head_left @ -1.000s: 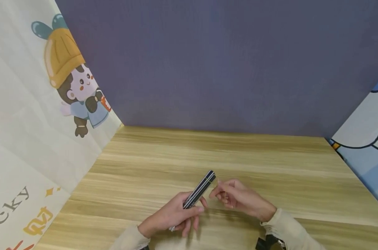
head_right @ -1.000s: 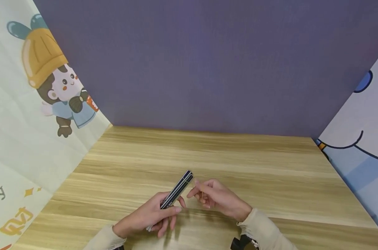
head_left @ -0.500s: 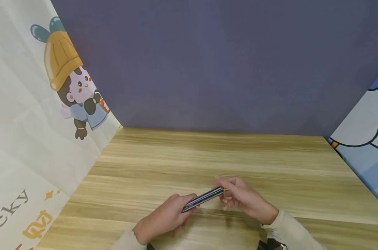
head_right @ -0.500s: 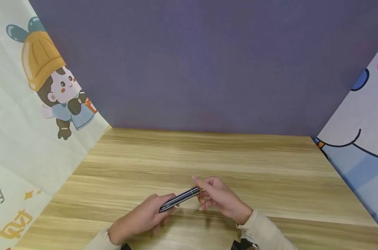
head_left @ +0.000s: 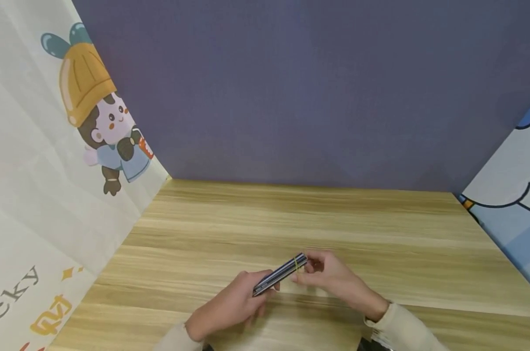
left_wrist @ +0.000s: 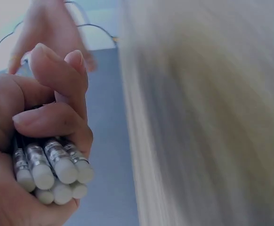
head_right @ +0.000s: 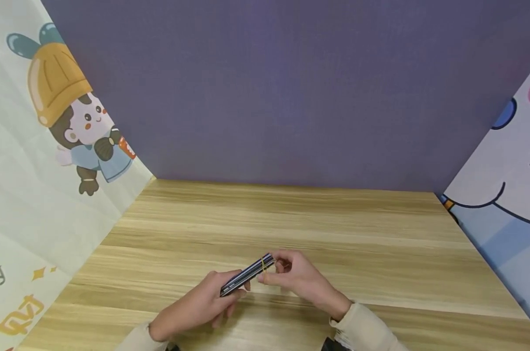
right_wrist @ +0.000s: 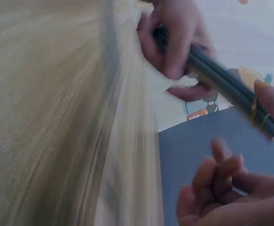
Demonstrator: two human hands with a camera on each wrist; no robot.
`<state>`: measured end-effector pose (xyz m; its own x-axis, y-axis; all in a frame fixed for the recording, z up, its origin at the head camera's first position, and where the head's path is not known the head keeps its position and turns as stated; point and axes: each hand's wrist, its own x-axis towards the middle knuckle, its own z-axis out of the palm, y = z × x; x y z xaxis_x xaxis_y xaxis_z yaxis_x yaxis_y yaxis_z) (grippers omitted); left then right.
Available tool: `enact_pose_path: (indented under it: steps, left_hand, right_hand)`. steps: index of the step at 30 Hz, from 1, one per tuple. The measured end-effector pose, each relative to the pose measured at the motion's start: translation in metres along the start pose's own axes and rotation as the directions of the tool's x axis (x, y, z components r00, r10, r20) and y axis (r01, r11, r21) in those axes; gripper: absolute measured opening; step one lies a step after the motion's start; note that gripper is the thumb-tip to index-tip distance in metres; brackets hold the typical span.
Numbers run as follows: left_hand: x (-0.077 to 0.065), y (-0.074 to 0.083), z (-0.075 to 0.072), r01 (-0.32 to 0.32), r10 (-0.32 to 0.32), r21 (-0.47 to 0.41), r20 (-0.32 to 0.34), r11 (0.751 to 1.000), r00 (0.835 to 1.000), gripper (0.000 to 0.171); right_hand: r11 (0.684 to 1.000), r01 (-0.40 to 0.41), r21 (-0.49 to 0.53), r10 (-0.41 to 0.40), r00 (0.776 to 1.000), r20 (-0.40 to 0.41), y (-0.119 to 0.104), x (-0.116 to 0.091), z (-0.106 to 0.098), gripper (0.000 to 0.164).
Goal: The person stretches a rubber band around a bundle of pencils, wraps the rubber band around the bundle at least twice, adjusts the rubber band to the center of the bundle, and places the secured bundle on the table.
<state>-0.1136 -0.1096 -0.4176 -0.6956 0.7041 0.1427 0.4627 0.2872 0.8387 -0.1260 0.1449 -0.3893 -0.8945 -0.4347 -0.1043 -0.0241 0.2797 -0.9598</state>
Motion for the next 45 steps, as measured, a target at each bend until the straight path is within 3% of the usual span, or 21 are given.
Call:
enact_pose_path:
  steps: [3, 5, 10, 15, 18, 21, 23, 26, 27, 29, 30, 33, 34, 37, 38, 39, 40, 42, 45]
  left_hand:
    - [-0.001, 0.001, -0.001, 0.059, -0.054, -0.175, 0.032, 0.983, 0.998, 0.01]
    - [-0.001, 0.002, -0.001, 0.08, -0.073, -0.23, 0.039, 0.97, 0.997, 0.011]
    - [0.001, 0.001, 0.003, 0.115, -0.099, -0.333, 0.065, 0.936, 0.993, 0.014]
    - [0.001, 0.0, 0.006, 0.114, -0.086, -0.376, 0.091, 0.919, 0.992, 0.019]
    - [0.001, -0.002, 0.005, 0.106, -0.074, -0.427, 0.09, 0.898, 0.993, 0.022]
    - [0.001, -0.004, 0.004, 0.102, -0.068, -0.486, 0.087, 0.868, 0.994, 0.025]
    - [0.001, -0.005, 0.004, 0.105, -0.071, -0.511, 0.086, 0.853, 0.994, 0.027]
    - [0.001, -0.004, 0.002, 0.127, -0.107, -0.511, 0.068, 0.85, 0.992, 0.027]
    - [0.001, -0.004, 0.002, 0.135, -0.119, -0.513, 0.064, 0.848, 0.991, 0.027]
    - [0.001, -0.005, 0.0, 0.148, -0.136, -0.517, 0.062, 0.843, 0.989, 0.026]
    - [0.002, -0.006, 0.0, 0.154, -0.142, -0.522, 0.064, 0.839, 0.988, 0.025]
    - [0.002, -0.009, -0.001, 0.147, -0.124, -0.551, 0.079, 0.822, 0.989, 0.024]
    - [0.002, -0.01, -0.002, 0.143, -0.117, -0.556, 0.082, 0.819, 0.99, 0.023]
    - [0.003, -0.011, -0.002, 0.143, -0.109, -0.564, 0.094, 0.813, 0.99, 0.024]
    - [0.003, -0.011, -0.001, 0.144, -0.106, -0.564, 0.1, 0.813, 0.989, 0.024]
    - [0.003, -0.011, -0.001, 0.145, -0.104, -0.565, 0.105, 0.812, 0.989, 0.024]
    - [0.003, -0.011, 0.0, 0.152, -0.108, -0.562, 0.11, 0.813, 0.988, 0.024]
    - [0.003, -0.011, 0.001, 0.155, -0.112, -0.563, 0.111, 0.812, 0.988, 0.023]
    - [0.002, -0.011, 0.002, 0.151, -0.12, -0.561, 0.092, 0.814, 0.989, 0.022]
  right_hand:
    - [1.0, 0.026, -0.001, -0.026, 1.0, -0.002, 0.002, -0.001, 0.001, 0.028]
    - [0.997, 0.071, 0.013, -0.07, 0.997, -0.034, 0.003, -0.002, 0.001, 0.029]
    - [0.979, 0.194, 0.066, -0.184, 0.974, -0.136, 0.001, -0.003, 0.007, 0.033]
    - [0.967, 0.227, 0.119, -0.195, 0.953, -0.231, -0.003, -0.007, 0.015, 0.033]
    - [0.958, 0.282, 0.045, -0.254, 0.915, -0.315, -0.005, -0.01, 0.019, 0.025]
    - [0.943, 0.318, -0.103, -0.333, 0.877, -0.347, -0.007, -0.012, 0.023, 0.014]
    - [0.942, 0.284, -0.177, -0.33, 0.875, -0.354, -0.008, -0.013, 0.025, 0.024]
    - [0.927, 0.248, -0.283, -0.338, 0.877, -0.341, -0.009, -0.015, 0.029, 0.028]
    - [0.906, 0.267, -0.33, -0.375, 0.868, -0.327, -0.008, -0.016, 0.031, 0.026]
    - [0.819, 0.366, -0.442, -0.509, 0.818, -0.266, -0.006, -0.016, 0.034, 0.02]
    - [0.757, 0.425, -0.496, -0.586, 0.778, -0.228, -0.005, -0.017, 0.035, 0.019]
    - [0.539, 0.594, -0.597, -0.787, 0.608, -0.106, -0.004, -0.016, 0.035, 0.027]
    - [0.486, 0.629, -0.607, -0.823, 0.564, -0.075, -0.005, -0.016, 0.034, 0.032]
    - [0.388, 0.696, -0.604, -0.88, 0.474, -0.02, -0.008, -0.017, 0.03, 0.039]
    - [0.379, 0.706, -0.598, -0.885, 0.466, -0.01, -0.009, -0.017, 0.029, 0.038]
    - [0.377, 0.714, -0.59, -0.885, 0.466, -0.002, -0.01, -0.017, 0.028, 0.036]
    - [0.39, 0.713, -0.583, -0.876, 0.482, 0.002, -0.01, -0.018, 0.028, 0.033]
    - [0.44, 0.694, -0.57, -0.841, 0.54, 0.008, -0.01, -0.019, 0.028, 0.024]
    - [0.584, 0.61, -0.536, -0.73, 0.683, -0.017, -0.008, -0.02, 0.031, 0.013]
